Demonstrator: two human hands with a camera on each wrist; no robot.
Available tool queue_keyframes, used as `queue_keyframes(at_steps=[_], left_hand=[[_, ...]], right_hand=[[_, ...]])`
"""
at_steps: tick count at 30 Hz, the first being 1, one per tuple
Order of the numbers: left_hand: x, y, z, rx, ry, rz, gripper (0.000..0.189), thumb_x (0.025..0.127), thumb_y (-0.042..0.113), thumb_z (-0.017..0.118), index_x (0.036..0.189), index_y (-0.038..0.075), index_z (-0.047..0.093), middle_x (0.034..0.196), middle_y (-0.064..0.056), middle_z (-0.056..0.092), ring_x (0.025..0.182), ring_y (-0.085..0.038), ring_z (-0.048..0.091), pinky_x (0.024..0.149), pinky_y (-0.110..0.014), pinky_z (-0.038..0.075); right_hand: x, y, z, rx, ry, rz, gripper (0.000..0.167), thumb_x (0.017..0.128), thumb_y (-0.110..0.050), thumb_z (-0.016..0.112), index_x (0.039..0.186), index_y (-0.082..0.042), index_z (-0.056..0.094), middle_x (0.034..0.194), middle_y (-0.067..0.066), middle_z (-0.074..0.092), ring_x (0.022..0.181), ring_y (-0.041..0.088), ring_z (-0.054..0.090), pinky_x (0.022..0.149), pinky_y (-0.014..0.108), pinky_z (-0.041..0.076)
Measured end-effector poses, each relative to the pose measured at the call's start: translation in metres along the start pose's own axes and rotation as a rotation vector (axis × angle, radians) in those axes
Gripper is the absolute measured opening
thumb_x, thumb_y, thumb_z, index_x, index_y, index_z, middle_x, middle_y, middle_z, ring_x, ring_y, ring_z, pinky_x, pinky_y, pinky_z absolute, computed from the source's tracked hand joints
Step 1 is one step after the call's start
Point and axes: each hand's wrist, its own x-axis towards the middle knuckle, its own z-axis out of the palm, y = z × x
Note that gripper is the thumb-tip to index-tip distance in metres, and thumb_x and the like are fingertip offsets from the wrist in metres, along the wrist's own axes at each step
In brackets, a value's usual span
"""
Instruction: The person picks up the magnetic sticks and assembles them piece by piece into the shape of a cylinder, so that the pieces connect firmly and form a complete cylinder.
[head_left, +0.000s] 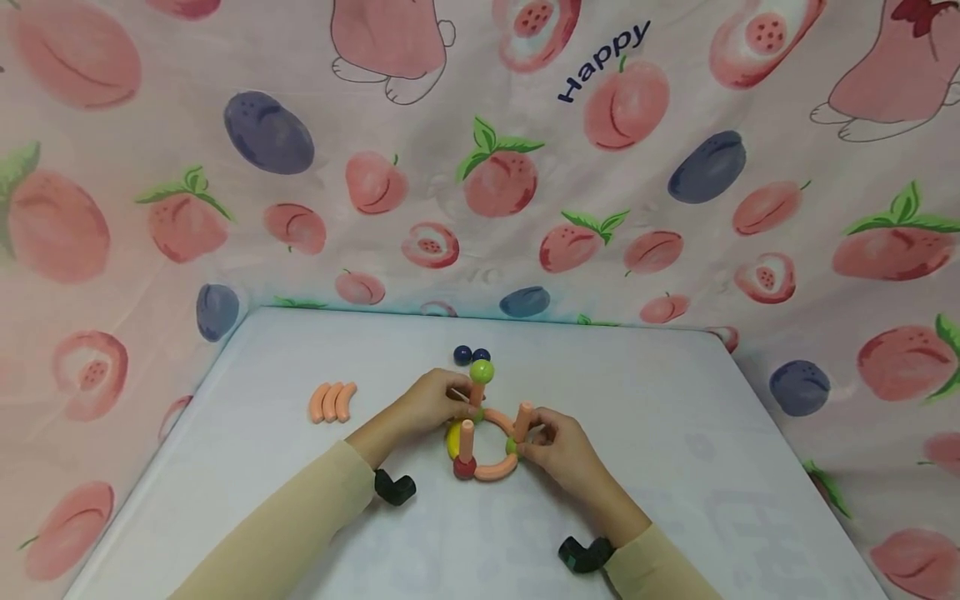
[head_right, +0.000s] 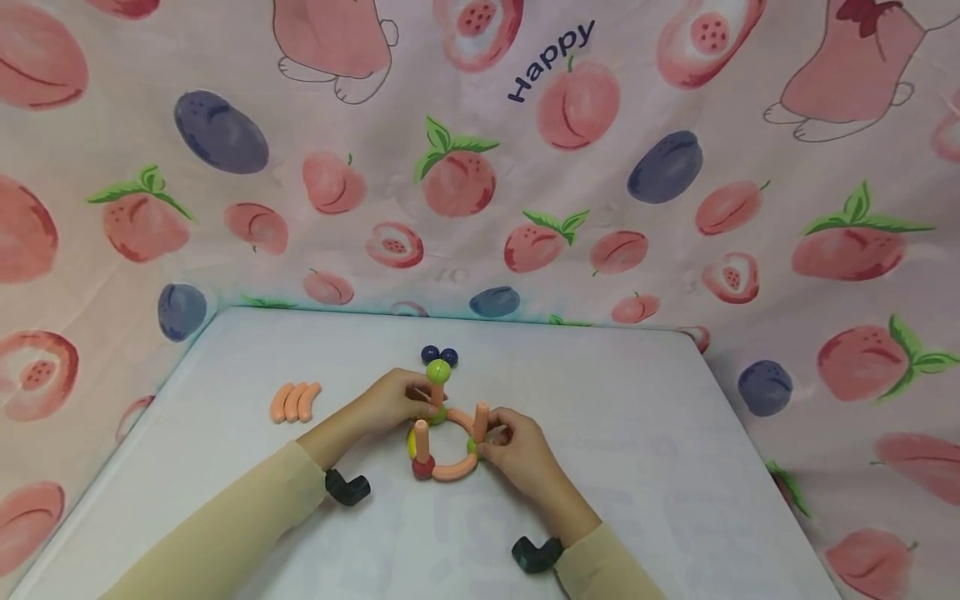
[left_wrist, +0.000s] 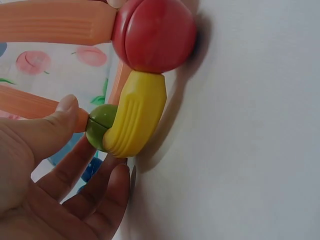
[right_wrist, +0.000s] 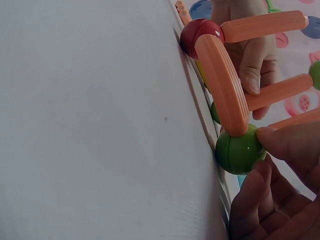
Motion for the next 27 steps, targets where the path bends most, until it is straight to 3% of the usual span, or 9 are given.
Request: queue_keyframes(at_steps=[5, 11, 18, 27], left_hand=[[-0.007, -0.003, 0.001, -0.002, 0.018, -0.015, 0.021, 0.097, 0.022, 0.082, 0.117, 0.016, 0.081, 0.121, -0.003, 0.076, 0.106, -0.019, 0.071, 0.086, -0.032, 0.062], [-0.016, -0.003, 0.003, 0.001, 0.057, -0.027, 0.022, 0.098, 0.022, 0.081, 0.119, 0.015, 0.08, 0.118, -0.003, 0.077, 0.105, -0.02, 0.071, 0.086, -0.032, 0.064], [-0.025, -0.006, 0.003, 0.0, 0.107, -0.032, 0.01, 0.097, 0.021, 0.082, 0.106, 0.019, 0.081, 0.118, -0.004, 0.078, 0.105, -0.019, 0.072, 0.083, -0.031, 0.063], [-0.036, -0.008, 0.0, 0.004, 0.145, -0.042, 0.005, 0.096, 0.021, 0.082, 0.099, 0.022, 0.079, 0.115, -0.002, 0.078, 0.105, -0.019, 0.072, 0.083, -0.032, 0.062]], right_hand=[[-0.001, -0.003, 0.002, -0.009, 0.011, -0.003, 0.025, 0.089, -0.011, 0.087, 0.111, -0.018, 0.076, 0.094, 0.003, 0.067, 0.076, 0.019, 0.056, 0.06, 0.025, 0.046], [-0.002, -0.005, 0.005, 0.01, 0.023, -0.017, 0.024, 0.088, -0.013, 0.089, 0.107, -0.015, 0.076, 0.079, 0.004, 0.063, 0.069, 0.016, 0.054, 0.056, 0.023, 0.042], [0.004, -0.004, 0.008, 0.003, 0.053, -0.052, 0.024, 0.087, -0.009, 0.089, 0.106, -0.016, 0.077, 0.097, 0.001, 0.07, 0.075, 0.017, 0.056, 0.059, 0.023, 0.044], [0.012, -0.007, 0.012, 0.014, 0.042, -0.076, 0.025, 0.088, -0.008, 0.088, 0.107, -0.018, 0.078, 0.109, 0.003, 0.072, 0.078, 0.018, 0.058, 0.061, 0.023, 0.047]])
